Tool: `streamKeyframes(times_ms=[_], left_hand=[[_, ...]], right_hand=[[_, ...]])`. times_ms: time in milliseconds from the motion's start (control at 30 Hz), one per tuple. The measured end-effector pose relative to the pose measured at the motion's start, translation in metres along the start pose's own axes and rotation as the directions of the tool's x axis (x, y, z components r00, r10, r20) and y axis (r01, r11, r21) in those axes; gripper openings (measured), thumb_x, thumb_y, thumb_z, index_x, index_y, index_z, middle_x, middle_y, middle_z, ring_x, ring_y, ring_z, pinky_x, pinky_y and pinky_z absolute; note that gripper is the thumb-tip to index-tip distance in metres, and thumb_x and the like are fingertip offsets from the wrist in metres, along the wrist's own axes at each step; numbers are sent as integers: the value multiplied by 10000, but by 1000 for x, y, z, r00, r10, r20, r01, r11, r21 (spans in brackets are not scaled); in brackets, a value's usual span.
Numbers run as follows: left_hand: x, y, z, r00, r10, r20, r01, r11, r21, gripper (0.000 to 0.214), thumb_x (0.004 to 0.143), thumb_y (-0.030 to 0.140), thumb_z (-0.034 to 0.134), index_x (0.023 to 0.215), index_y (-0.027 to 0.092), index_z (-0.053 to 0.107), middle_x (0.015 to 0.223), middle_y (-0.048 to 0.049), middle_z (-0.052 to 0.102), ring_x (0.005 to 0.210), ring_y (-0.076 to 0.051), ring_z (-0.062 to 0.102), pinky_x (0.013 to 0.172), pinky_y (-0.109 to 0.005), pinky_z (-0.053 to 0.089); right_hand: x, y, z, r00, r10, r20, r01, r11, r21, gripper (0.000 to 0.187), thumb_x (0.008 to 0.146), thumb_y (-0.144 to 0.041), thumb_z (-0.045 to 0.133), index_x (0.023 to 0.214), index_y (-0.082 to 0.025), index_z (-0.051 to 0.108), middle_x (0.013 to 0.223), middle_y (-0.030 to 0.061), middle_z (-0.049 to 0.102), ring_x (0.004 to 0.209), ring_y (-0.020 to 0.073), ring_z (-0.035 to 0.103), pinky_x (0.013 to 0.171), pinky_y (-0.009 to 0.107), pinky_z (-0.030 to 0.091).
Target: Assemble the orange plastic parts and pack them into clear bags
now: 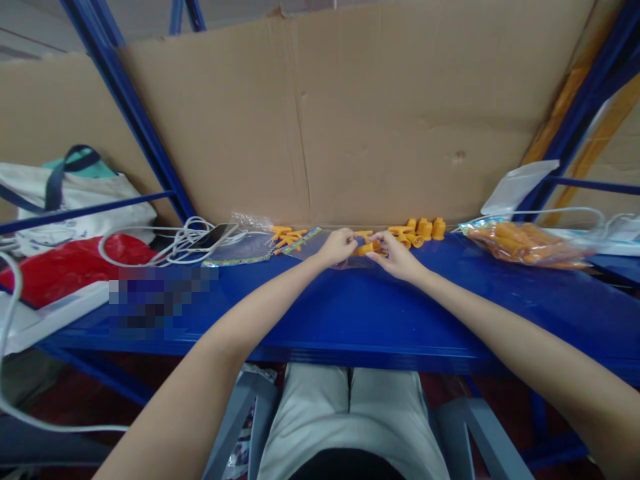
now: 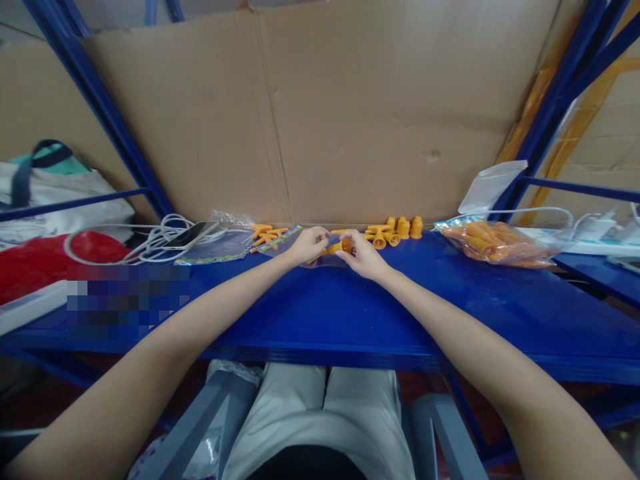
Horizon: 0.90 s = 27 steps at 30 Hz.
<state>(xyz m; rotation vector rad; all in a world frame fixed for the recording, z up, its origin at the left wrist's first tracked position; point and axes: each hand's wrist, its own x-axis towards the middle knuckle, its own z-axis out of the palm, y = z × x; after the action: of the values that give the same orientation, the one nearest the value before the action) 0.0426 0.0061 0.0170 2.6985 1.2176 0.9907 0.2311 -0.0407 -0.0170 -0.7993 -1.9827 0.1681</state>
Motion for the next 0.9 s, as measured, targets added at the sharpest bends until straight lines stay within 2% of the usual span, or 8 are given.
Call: streamKeyframes(times_ms=[133,233,333,433,533,667,767,900], left_hand=[[-1,8,16,995,76,-64,-79,996,-48,211,784,52,466,615,171,509,831,-57,656,825,-163,614,790,-288,480],[-2,17,25,990,98,-100,-106,992,-75,209,806,50,445,647,174,501,854,-63,640,847,-167,607,816,-299,481],[-1,24,30,987,104,-121,-115,989,-92,191,817,59,439,683,176,506,855,-60,626,842,-169,597,825,-306,482],[0,28,31,979,130,-159,-149,981,-120,185,828,59,429,713,184,502,890,-60,628,872,-167,591,843,-303,481],[-1,31,30,962,192,-194,-222,964,-148,192,867,79,409,739,188,501,967,-79,634,960,-172,586,894,-308,469],[-6,35,30,943,270,-197,-301,941,-156,204,923,132,373,799,188,524,1033,-102,639,1047,-192,572,965,-343,448],[-7,37,28,936,305,-174,-333,930,-158,195,931,157,360,865,184,541,1098,-117,634,1098,-209,559,1003,-370,429],[-1,33,8,947,275,-166,-302,939,-165,149,921,176,393,913,174,542,1185,-125,609,1149,-206,536,1016,-351,415]], right_hand=[[-3,6,5,996,43,76,-44,999,1,313,836,-373,631,1066,-165,588,1064,130,665,948,240,671,858,424,545],[-3,3,3,983,51,176,-39,997,-68,237,822,-301,644,1012,-159,659,998,106,714,900,235,683,849,417,542],[-1,-2,1,975,58,216,-35,994,-107,153,800,-261,664,895,-146,698,901,89,735,834,229,682,799,390,544],[3,-3,0,972,73,223,-59,996,-70,118,768,-261,697,794,-146,706,819,76,732,809,232,683,778,374,545],[8,1,2,967,54,247,-63,998,27,97,756,-248,692,769,-153,708,775,59,724,826,231,685,801,368,545],[22,8,13,969,72,237,-107,985,138,162,765,-252,670,877,-139,702,792,61,714,795,217,674,761,363,562],[36,11,26,974,151,167,-177,972,156,146,787,-238,657,906,-161,690,837,55,711,829,205,663,788,355,565],[47,11,39,970,216,114,-233,958,170,97,800,-200,648,877,-162,693,830,44,714,840,195,663,811,330,563]])
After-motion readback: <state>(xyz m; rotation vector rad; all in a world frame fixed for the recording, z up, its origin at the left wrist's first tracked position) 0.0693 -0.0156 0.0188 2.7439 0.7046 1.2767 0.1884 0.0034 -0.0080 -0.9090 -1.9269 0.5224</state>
